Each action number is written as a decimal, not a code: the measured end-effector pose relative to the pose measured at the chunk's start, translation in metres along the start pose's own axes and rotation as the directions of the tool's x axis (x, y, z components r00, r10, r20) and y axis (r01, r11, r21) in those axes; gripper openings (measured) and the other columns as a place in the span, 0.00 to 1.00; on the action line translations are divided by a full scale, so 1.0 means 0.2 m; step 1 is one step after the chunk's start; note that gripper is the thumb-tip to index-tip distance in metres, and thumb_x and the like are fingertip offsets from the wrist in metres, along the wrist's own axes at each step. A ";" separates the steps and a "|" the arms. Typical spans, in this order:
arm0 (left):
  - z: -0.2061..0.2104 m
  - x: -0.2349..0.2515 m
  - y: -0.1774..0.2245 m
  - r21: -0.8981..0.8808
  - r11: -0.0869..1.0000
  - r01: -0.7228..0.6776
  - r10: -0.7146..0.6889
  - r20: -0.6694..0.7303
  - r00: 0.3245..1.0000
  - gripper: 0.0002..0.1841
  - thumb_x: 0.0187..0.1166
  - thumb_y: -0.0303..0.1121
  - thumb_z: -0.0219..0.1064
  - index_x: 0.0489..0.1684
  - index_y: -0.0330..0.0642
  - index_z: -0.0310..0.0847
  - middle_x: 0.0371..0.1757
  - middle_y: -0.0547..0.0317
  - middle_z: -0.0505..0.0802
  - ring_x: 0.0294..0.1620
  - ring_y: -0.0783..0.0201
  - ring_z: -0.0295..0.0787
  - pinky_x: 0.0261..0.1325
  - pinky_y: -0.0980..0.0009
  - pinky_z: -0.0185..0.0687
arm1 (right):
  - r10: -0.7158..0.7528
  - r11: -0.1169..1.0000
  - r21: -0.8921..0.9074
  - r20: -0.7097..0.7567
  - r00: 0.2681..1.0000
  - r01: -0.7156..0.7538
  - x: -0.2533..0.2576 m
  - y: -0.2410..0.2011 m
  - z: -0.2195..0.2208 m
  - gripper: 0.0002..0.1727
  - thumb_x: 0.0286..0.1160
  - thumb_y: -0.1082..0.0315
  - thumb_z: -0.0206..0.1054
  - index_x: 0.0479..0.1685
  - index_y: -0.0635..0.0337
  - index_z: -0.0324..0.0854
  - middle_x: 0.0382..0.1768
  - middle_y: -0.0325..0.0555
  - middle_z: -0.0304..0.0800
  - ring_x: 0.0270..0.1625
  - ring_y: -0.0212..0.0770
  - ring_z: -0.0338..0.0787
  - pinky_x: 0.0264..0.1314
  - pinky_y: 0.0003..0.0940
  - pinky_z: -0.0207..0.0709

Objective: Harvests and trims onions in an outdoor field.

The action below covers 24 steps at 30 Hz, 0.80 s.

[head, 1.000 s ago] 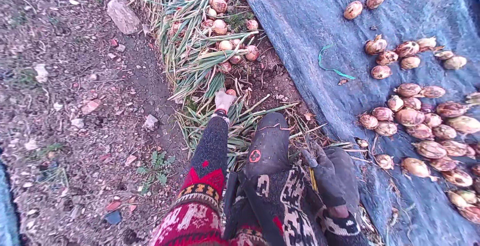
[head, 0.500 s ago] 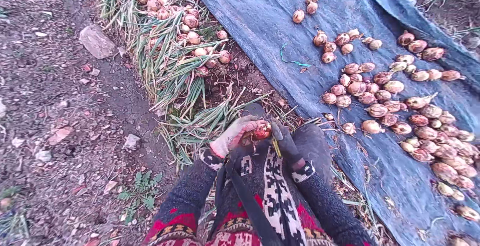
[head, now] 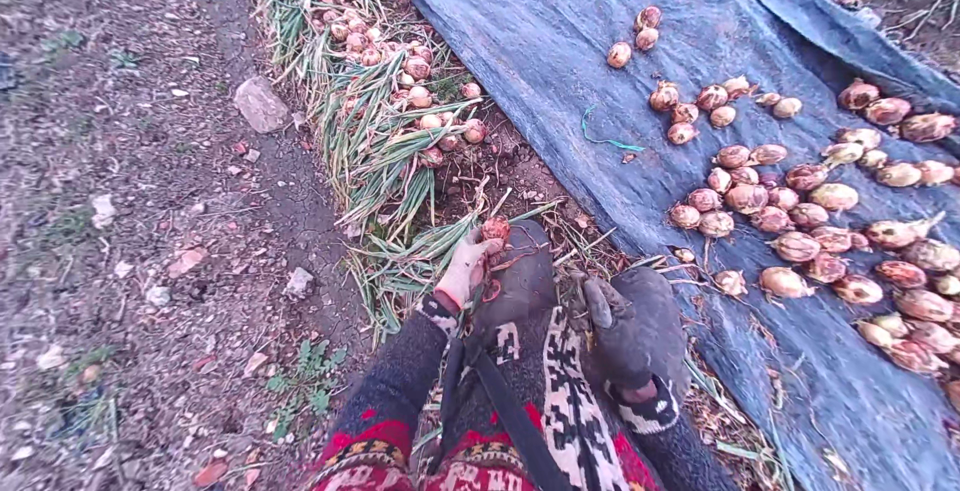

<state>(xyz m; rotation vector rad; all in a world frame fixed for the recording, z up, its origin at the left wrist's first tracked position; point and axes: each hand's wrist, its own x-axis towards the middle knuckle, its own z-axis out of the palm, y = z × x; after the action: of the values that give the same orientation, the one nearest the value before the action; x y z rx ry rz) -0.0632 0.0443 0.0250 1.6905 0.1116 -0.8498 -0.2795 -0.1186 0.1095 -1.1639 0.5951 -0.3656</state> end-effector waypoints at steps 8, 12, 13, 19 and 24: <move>0.37 -0.21 0.17 0.796 0.480 -0.369 0.250 0.279 0.927 0.19 0.82 0.54 0.63 0.56 0.57 0.92 0.55 0.68 0.96 0.61 0.67 0.90 0.76 0.55 0.77 | 0.614 0.770 0.071 0.188 0.766 -0.634 0.25 0.40 -0.10 0.41 0.80 0.24 0.39 0.68 0.46 0.79 0.32 0.41 0.86 0.27 0.33 0.84 0.28 0.32 0.82; 0.49 -0.25 0.14 0.778 0.365 -0.511 0.059 0.529 0.847 0.19 0.87 0.48 0.56 0.68 0.60 0.86 0.66 0.65 0.92 0.64 0.62 0.90 0.66 0.51 0.86 | 0.757 0.410 0.510 0.273 0.594 -0.756 0.33 0.44 -0.15 0.47 0.66 0.13 0.38 0.36 0.49 0.78 0.16 0.40 0.77 0.14 0.35 0.78 0.13 0.32 0.76; 0.50 -0.19 0.13 0.745 0.430 -0.509 0.065 0.537 0.841 0.18 0.88 0.47 0.57 0.66 0.59 0.87 0.66 0.65 0.92 0.65 0.63 0.90 0.66 0.52 0.86 | 0.741 0.384 0.546 0.299 0.601 -0.745 0.36 0.43 -0.19 0.49 0.60 0.10 0.39 0.33 0.50 0.79 0.16 0.40 0.78 0.14 0.35 0.79 0.13 0.32 0.77; 0.41 0.60 0.37 0.878 0.386 -0.284 0.321 0.161 0.933 0.17 0.87 0.44 0.57 0.63 0.54 0.89 0.64 0.60 0.93 0.64 0.60 0.91 0.68 0.54 0.85 | 0.094 0.645 0.760 0.024 0.995 -0.080 0.52 -0.09 -0.44 0.46 0.77 0.22 0.40 0.74 0.47 0.78 0.22 0.40 0.84 0.17 0.36 0.84 0.17 0.34 0.82; 0.15 1.37 0.60 0.969 0.244 0.027 0.330 -0.109 0.938 0.28 0.75 0.32 0.67 0.80 0.53 0.76 0.75 0.42 0.82 0.69 0.40 0.85 0.64 0.39 0.85 | 0.019 0.983 0.184 -0.248 0.969 0.028 0.64 -0.20 -0.60 0.44 0.78 0.22 0.38 0.83 0.41 0.66 0.28 0.40 0.88 0.18 0.36 0.84 0.17 0.33 0.82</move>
<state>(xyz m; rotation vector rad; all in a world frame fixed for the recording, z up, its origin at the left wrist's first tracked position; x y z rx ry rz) 0.1831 -0.1172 -0.0393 2.9808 -0.5173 -0.4516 -0.2492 -0.2934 0.0822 -0.9461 0.7599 -0.5651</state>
